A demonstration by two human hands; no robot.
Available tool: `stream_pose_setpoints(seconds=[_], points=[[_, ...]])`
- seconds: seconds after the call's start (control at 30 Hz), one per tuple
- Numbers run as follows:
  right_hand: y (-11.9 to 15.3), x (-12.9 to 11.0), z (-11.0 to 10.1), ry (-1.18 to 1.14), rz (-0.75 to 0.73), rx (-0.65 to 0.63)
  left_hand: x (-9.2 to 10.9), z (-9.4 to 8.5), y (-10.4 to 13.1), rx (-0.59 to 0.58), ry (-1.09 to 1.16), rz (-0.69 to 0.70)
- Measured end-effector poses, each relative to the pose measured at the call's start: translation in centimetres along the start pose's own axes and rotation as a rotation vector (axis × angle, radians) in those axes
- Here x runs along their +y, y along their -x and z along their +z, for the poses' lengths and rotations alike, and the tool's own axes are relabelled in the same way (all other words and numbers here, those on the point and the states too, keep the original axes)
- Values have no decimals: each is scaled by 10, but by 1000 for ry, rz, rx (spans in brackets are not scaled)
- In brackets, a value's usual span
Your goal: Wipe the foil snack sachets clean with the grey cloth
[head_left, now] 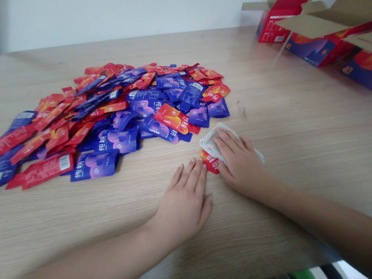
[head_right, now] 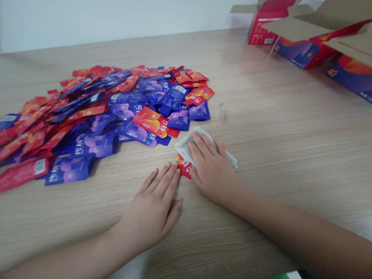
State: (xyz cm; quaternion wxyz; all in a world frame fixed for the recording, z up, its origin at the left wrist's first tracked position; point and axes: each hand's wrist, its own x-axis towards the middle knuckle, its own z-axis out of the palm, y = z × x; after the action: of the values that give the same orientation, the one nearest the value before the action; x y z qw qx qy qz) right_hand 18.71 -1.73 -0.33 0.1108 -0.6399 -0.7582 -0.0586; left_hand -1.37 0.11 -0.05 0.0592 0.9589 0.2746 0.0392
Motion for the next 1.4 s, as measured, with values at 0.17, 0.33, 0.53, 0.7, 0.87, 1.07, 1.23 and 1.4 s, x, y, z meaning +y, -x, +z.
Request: stream_pose_setpoints(seconds=[0.17,0.33,0.53,0.7,0.87,1.07,1.23,1.4], points=[[5,-23,-4,-91,-143,-40,1,-2,-1,19,4,-4],[7,-28,-5,-125,-135,-56,2,-3,-2,38,9,1],[6,-20,-3,-140,-121,-37,0,-1,0,24,-1,3],[5,-13,-2,-115,-103,-33,-1,0,0,-5,-14,2],[1,5,2,-78,-20,-5,0,-1,-1,-27,-31,3],[-16,55,14,-160,157,54,2,-3,-5,5,-53,-16],[-33,95,25,-224,178,145,10,-11,-32,49,-62,-42],[-34,109,34,-178,140,154,10,3,-71,66,-55,88]])
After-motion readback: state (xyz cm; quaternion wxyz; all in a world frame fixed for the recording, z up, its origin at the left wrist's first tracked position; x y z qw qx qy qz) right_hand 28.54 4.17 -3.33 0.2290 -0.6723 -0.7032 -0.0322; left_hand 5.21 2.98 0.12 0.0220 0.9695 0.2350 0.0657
